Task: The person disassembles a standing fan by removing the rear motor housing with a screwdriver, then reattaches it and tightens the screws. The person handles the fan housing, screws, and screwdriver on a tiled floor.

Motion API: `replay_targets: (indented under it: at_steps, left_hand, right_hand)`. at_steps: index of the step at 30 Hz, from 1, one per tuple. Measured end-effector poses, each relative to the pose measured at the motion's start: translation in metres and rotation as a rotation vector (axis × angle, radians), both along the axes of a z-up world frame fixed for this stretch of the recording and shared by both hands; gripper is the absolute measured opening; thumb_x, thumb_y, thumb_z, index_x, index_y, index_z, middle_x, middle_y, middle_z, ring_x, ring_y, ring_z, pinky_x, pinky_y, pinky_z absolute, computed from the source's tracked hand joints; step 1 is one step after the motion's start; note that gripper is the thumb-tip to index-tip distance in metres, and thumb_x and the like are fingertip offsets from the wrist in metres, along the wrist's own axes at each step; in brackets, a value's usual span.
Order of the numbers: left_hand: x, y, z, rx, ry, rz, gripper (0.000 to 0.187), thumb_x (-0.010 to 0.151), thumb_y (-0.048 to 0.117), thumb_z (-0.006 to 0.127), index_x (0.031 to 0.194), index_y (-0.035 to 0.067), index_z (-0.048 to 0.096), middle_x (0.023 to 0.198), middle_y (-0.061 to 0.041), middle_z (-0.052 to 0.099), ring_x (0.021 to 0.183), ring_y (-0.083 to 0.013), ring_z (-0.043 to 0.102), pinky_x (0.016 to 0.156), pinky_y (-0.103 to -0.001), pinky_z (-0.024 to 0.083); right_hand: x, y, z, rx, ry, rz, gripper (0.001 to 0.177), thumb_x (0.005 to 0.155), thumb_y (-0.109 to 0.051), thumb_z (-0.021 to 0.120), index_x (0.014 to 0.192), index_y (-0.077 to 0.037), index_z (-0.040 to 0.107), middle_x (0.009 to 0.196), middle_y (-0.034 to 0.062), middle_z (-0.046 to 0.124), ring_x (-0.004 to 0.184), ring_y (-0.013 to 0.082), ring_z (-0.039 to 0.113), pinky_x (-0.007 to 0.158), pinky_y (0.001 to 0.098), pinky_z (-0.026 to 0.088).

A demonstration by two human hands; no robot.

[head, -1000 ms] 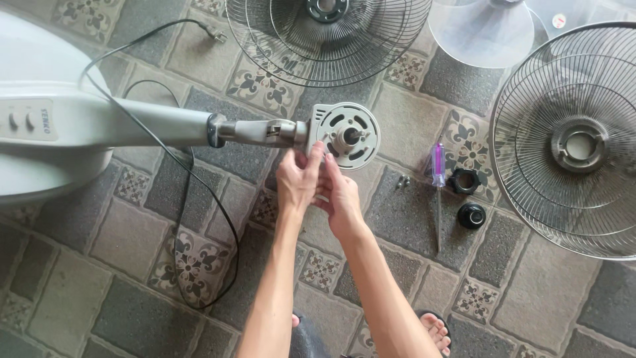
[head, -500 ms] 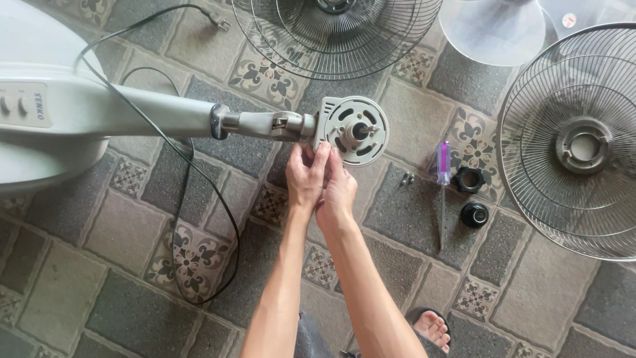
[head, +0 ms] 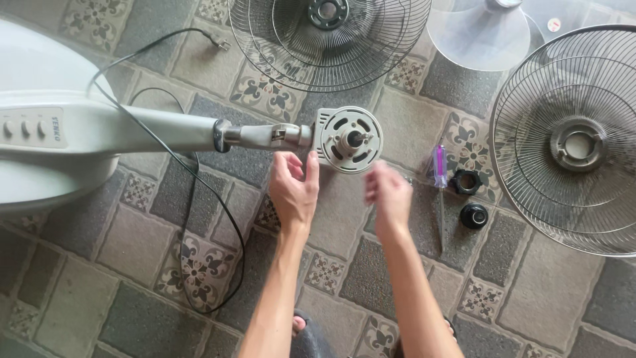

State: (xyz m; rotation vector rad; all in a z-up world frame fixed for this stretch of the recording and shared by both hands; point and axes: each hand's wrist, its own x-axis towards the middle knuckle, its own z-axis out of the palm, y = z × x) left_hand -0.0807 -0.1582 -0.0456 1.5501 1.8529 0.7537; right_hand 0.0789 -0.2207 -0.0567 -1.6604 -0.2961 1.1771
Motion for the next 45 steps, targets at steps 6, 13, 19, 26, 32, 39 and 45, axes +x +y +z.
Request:
replay_targets:
  at_steps: [6, 13, 19, 26, 32, 39, 45]
  left_hand:
    - [0.000, 0.053, 0.024, 0.355, 0.349, -0.657, 0.112, 0.076, 0.062, 0.082, 0.150, -0.004, 0.030, 0.154, -0.029, 0.037, 0.145, -0.0387, 0.035, 0.120, -0.054, 0.027]
    - [0.019, 0.081, 0.044, 0.106, 0.542, -0.965, 0.155, 0.048, 0.062, 0.094, 0.155, -0.003, 0.003, 0.160, -0.026, 0.018, 0.150, -0.0405, 0.020, 0.125, -0.047, 0.017]
    - [0.015, 0.089, 0.032, 0.179, 0.601, -1.034, 0.155, 0.045, 0.062, 0.095, 0.154, -0.007, 0.009, 0.145, -0.024, 0.033, 0.137, -0.0399, 0.036, 0.121, -0.048, 0.031]
    - [0.006, 0.097, 0.017, 0.342, 0.483, -1.069, 0.138, 0.057, 0.061, 0.095, 0.151, -0.011, 0.024, 0.139, -0.026, 0.042, 0.130, -0.0395, 0.045, 0.111, -0.047, 0.046]
    - [0.007, 0.096, 0.020, 0.352, 0.493, -1.066, 0.135, 0.054, 0.053, 0.094, 0.151, -0.010, 0.026, 0.138, -0.024, 0.044, 0.130, -0.0390, 0.046, 0.113, -0.046, 0.047]
    - [0.008, 0.093, 0.021, 0.336, 0.464, -1.023, 0.132, 0.058, 0.054, 0.094, 0.152, -0.006, 0.024, 0.139, -0.021, 0.041, 0.131, -0.0386, 0.044, 0.114, -0.047, 0.044]
    - [0.009, 0.092, 0.024, 0.303, 0.493, -1.050, 0.148, 0.052, 0.064, 0.094, 0.155, -0.005, 0.013, 0.142, -0.023, 0.035, 0.134, -0.0394, 0.039, 0.119, -0.049, 0.037]
  right_hand:
    - [0.048, 0.056, -0.025, 0.290, -0.232, 0.074, 0.035, 0.103, -0.032, 0.055, 0.125, -0.007, 0.066, 0.109, 0.0057, 0.073, 0.096, 0.0134, 0.067, 0.081, 0.0302, 0.053]
    - [0.034, 0.093, -0.044, 0.424, -0.043, 0.279, 0.041, 0.107, -0.031, 0.053, 0.128, 0.000, 0.069, 0.116, 0.0118, 0.075, 0.107, 0.0169, 0.067, 0.096, 0.0303, 0.053]
    - [0.029, 0.094, -0.039, 0.392, -0.029, 0.220, 0.038, 0.105, -0.030, 0.052, 0.123, -0.002, 0.072, 0.108, 0.0104, 0.078, 0.098, 0.0145, 0.073, 0.088, 0.0288, 0.060]
    - [0.026, 0.096, -0.032, 0.383, -0.075, 0.196, 0.038, 0.107, -0.030, 0.051, 0.123, -0.003, 0.074, 0.106, 0.0094, 0.079, 0.095, 0.0139, 0.073, 0.086, 0.0267, 0.059]
    - [0.026, 0.099, -0.022, 0.388, -0.115, 0.212, 0.037, 0.108, -0.027, 0.050, 0.121, -0.002, 0.074, 0.107, 0.0086, 0.079, 0.096, 0.0119, 0.073, 0.087, 0.0261, 0.058]
    - [0.027, 0.097, -0.029, 0.393, -0.115, 0.217, 0.038, 0.108, -0.028, 0.050, 0.121, -0.002, 0.074, 0.104, 0.0083, 0.079, 0.094, 0.0109, 0.071, 0.086, 0.0257, 0.057]
    - [0.036, 0.097, -0.034, 0.437, -0.115, 0.317, 0.048, 0.111, -0.035, 0.041, 0.127, 0.000, 0.069, 0.116, 0.0117, 0.076, 0.105, 0.0153, 0.071, 0.095, 0.0289, 0.056]
